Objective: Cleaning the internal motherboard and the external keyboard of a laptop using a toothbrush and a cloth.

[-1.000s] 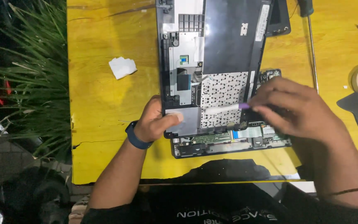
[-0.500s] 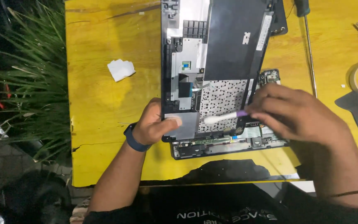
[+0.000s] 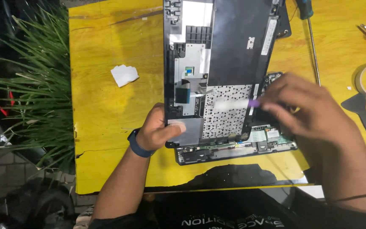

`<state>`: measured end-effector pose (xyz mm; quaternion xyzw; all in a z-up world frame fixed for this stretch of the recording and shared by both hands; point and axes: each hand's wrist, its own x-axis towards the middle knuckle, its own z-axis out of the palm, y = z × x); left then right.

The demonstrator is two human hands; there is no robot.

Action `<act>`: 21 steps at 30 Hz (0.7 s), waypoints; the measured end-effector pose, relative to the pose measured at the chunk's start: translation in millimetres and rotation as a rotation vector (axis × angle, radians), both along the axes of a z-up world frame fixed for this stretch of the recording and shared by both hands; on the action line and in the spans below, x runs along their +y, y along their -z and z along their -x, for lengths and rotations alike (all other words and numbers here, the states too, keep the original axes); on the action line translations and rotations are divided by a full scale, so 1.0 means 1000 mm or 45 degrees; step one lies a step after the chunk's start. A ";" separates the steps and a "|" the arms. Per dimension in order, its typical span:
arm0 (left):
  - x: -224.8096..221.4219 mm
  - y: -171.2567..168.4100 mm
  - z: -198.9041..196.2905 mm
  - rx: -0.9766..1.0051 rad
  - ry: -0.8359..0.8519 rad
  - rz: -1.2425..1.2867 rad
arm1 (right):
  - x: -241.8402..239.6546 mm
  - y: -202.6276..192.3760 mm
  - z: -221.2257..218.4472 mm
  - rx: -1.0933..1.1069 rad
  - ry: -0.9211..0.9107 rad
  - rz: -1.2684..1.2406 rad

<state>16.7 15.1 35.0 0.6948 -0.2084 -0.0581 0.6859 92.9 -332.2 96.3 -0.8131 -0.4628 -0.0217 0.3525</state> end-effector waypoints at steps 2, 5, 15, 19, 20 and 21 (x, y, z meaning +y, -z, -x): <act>0.001 0.000 -0.001 0.001 -0.013 0.005 | 0.002 -0.005 -0.002 0.048 -0.106 0.010; 0.001 -0.001 -0.001 -0.008 -0.024 0.021 | 0.000 -0.008 0.001 0.037 0.024 -0.022; 0.004 0.000 0.002 0.058 -0.082 0.082 | -0.009 -0.009 -0.004 0.003 0.161 -0.106; 0.006 0.001 0.000 0.023 -0.097 0.054 | -0.009 -0.011 -0.008 0.270 -0.181 0.091; 0.007 0.001 0.000 0.031 -0.105 0.043 | -0.008 -0.010 -0.008 0.223 -0.093 0.059; 0.007 0.001 0.000 0.041 -0.115 0.034 | -0.007 -0.010 -0.007 0.179 -0.006 0.029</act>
